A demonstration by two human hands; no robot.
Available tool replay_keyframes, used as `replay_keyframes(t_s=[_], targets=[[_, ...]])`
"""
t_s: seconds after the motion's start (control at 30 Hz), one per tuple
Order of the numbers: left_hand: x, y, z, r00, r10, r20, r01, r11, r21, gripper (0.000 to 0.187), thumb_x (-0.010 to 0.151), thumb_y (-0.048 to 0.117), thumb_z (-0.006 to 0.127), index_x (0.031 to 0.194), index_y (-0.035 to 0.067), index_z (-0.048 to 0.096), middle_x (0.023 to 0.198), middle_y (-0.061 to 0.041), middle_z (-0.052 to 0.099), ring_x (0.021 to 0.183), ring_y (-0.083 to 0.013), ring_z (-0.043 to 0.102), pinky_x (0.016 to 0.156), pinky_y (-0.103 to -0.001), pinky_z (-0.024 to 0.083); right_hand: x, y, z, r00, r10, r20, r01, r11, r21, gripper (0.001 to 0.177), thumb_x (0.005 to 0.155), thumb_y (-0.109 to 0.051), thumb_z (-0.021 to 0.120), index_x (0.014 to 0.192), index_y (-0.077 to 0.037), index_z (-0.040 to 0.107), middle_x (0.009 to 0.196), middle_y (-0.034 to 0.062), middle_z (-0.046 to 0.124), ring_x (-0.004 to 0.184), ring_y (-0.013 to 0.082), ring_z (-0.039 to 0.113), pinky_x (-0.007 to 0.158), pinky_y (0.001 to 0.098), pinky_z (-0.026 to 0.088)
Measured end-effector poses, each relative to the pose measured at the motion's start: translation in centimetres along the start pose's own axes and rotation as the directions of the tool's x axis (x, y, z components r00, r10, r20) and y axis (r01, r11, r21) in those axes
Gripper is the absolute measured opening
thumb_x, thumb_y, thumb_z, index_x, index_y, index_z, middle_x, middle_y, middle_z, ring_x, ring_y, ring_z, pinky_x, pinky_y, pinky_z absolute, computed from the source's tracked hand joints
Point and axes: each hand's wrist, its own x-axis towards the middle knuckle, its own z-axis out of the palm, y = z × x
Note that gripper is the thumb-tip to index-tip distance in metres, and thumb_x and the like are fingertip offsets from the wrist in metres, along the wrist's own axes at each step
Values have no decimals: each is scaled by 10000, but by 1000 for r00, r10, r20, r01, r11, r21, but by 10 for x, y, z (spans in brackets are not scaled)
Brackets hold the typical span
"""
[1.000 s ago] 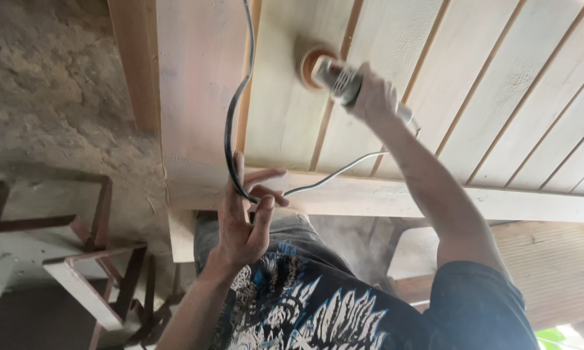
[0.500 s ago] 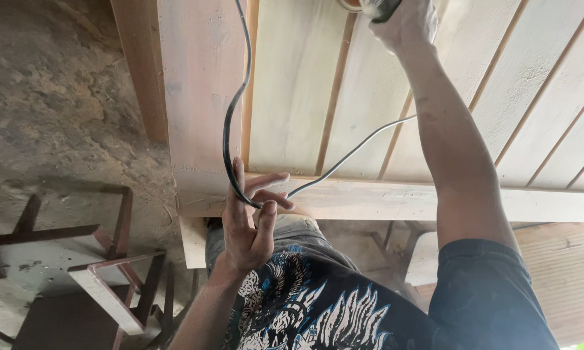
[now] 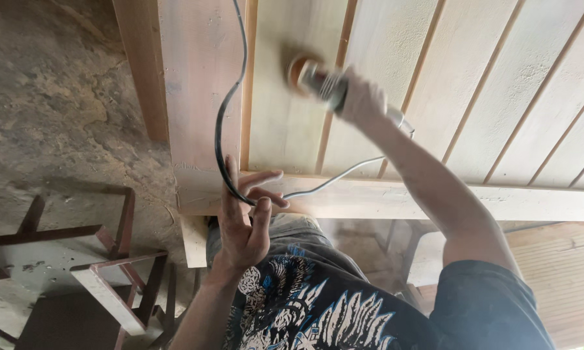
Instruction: The person uses an electric orbital sander to smooth the surface of a wooden headboard. They move the sander across the vertical slats and frame while holding the power cord with the other hand.
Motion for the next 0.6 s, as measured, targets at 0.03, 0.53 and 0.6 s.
replay_keyframes(t_s=[0.03, 0.53, 0.6], targets=[[0, 0, 2, 1000, -8, 4, 8, 1000, -18, 689, 1096, 30, 451, 1648, 27, 38, 1340, -194, 650, 917, -195, 770, 816, -338, 688, -16, -5, 8, 994, -113, 0, 113, 989, -94, 657, 790, -362, 828, 1277, -111, 466, 994, 136, 679, 776, 266, 697, 641, 431, 609], [10, -9, 3, 999, 14, 40, -13, 1000, -7, 691, 1102, 36, 459, 1653, 66, 43, 1347, -202, 651, 934, -195, 774, 894, -361, 687, 84, 19, -64, 961, -82, -265, 112, 989, 99, 860, 800, -388, 888, 1447, -48, 433, 1024, 184, 701, 829, 344, 744, 699, 462, 636], [10, -9, 3, 999, 3, 42, -3, 1000, -1, 696, 1097, 29, 459, 1652, 61, 40, 1350, -206, 648, 941, -194, 772, 901, -366, 686, 93, 19, -70, 948, -67, -311, 99, 991, 90, 871, 772, -382, 906, 1421, -30, 444, 1060, 187, 690, 862, 338, 735, 720, 453, 630]])
